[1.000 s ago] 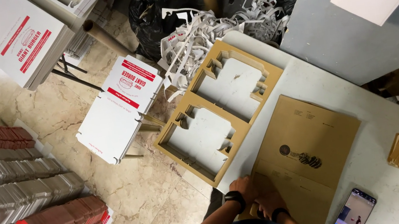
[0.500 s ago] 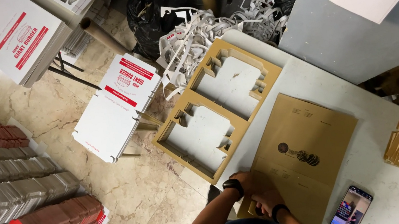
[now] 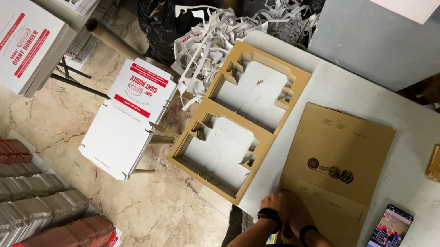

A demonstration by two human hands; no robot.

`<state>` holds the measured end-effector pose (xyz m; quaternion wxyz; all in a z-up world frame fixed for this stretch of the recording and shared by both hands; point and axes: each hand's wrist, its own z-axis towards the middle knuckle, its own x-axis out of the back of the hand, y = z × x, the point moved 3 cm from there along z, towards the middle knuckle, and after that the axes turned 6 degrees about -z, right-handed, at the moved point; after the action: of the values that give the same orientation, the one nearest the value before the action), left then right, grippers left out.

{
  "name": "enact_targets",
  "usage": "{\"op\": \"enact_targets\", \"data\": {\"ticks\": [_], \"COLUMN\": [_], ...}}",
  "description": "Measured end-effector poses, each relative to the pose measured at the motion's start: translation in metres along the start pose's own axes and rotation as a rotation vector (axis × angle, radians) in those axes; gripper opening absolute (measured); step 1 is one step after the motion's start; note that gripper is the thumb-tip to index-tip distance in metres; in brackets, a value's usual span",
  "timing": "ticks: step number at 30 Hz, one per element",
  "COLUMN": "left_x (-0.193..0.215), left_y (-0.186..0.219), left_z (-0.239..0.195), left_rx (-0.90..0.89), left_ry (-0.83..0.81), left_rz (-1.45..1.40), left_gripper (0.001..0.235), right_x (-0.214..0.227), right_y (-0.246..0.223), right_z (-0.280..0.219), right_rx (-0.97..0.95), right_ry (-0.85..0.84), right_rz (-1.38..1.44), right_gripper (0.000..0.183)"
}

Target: Punching out pre-cut cardboard shapes and folding them into packaging inserts.

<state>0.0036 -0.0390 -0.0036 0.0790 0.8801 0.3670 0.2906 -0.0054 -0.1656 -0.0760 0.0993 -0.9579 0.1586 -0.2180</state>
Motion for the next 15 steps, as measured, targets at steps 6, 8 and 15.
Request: {"op": "enact_targets", "data": {"ticks": [6, 8, 15], "left_x": [-0.009, -0.019, -0.011], "left_y": [-0.004, -0.005, -0.023], "left_z": [0.006, 0.012, 0.012], "left_rx": [0.023, 0.002, -0.015], "left_ry": [0.024, 0.043, 0.088], "left_rz": [-0.08, -0.047, -0.057], "left_gripper": [0.032, 0.029, 0.036], "right_x": [-0.018, -0.017, -0.045], "right_y": [0.014, 0.016, 0.028], "right_z": [0.034, 0.031, 0.059], "right_rx": [0.215, 0.145, 0.285], "right_ry": [-0.001, -0.027, -0.009], "right_rz": [-0.426, -0.366, -0.708], "right_gripper": [0.028, 0.029, 0.022]}}
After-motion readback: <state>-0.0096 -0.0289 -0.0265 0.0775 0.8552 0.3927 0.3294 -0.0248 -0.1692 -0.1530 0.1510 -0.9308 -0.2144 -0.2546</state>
